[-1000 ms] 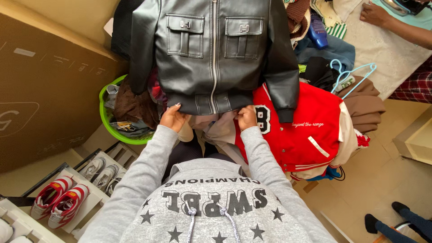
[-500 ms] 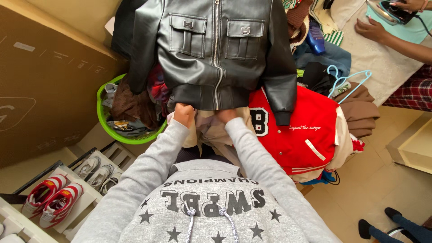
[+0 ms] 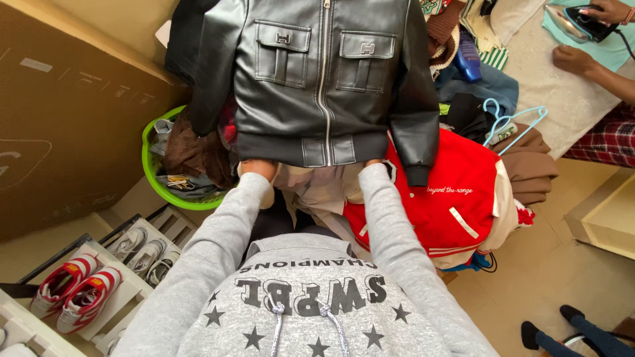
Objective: The person organizes a pile of clothes by placing a black leather jacket on a hanger and hanging it in a closet. They then pick up a red plaid shirt, place it on a hanger, and begin buttoning it up while it is on the hanger.
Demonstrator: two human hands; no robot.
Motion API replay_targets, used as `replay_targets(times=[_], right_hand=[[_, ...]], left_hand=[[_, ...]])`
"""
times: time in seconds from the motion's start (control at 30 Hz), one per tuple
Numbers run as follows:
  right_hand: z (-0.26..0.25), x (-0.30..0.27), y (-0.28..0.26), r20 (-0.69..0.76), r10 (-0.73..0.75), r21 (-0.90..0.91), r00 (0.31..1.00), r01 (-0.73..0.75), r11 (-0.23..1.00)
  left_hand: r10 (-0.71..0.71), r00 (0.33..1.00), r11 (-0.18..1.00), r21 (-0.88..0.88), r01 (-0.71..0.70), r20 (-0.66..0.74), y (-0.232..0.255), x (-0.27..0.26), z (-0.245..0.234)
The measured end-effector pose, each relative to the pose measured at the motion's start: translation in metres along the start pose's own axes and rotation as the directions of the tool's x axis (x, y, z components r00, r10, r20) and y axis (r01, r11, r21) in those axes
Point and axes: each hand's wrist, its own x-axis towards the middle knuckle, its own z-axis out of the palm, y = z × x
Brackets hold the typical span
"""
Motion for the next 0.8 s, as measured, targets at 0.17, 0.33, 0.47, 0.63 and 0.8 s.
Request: replay_targets(times=[0.17,0.33,0.47,0.63,0.8], right_hand=[[-0.048,0.011,0.042,-0.063,0.075,0.411,0.995,-0.043,0.911],[-0.056,-0.024,0.052,-0.084,0.107,-0.117,0.991,-0.116,0.986],[-0.039,-0.056,0.049,0.005,0.089,-0.384,0.996,-0.080,0.920],[-0.011,-0.060,0.027,-0.345,-0.239,-0.128,0.908,0.207,0.970],[-0.008,-0.048,-0.007,-0.153,-0.465,-0.499,0.872,0.338,0.798]], left_hand=[[-0.179,0.982,0.981,-0.091,0.172,-0.063,-0.024,0.017,0.044],[-0.080,0.997,0.997,0.000,0.080,-0.004,-0.025,0.008,0.059],[0.293,0.910,0.953,0.007,-0.304,-0.295,-0.010,-0.037,0.046],[-0.431,0.900,-0.098,-0.995,0.026,0.066,0.006,-0.022,0.089],[-0.272,0.856,-0.726,-0.677,0.116,0.439,-0.014,0.000,0.105]])
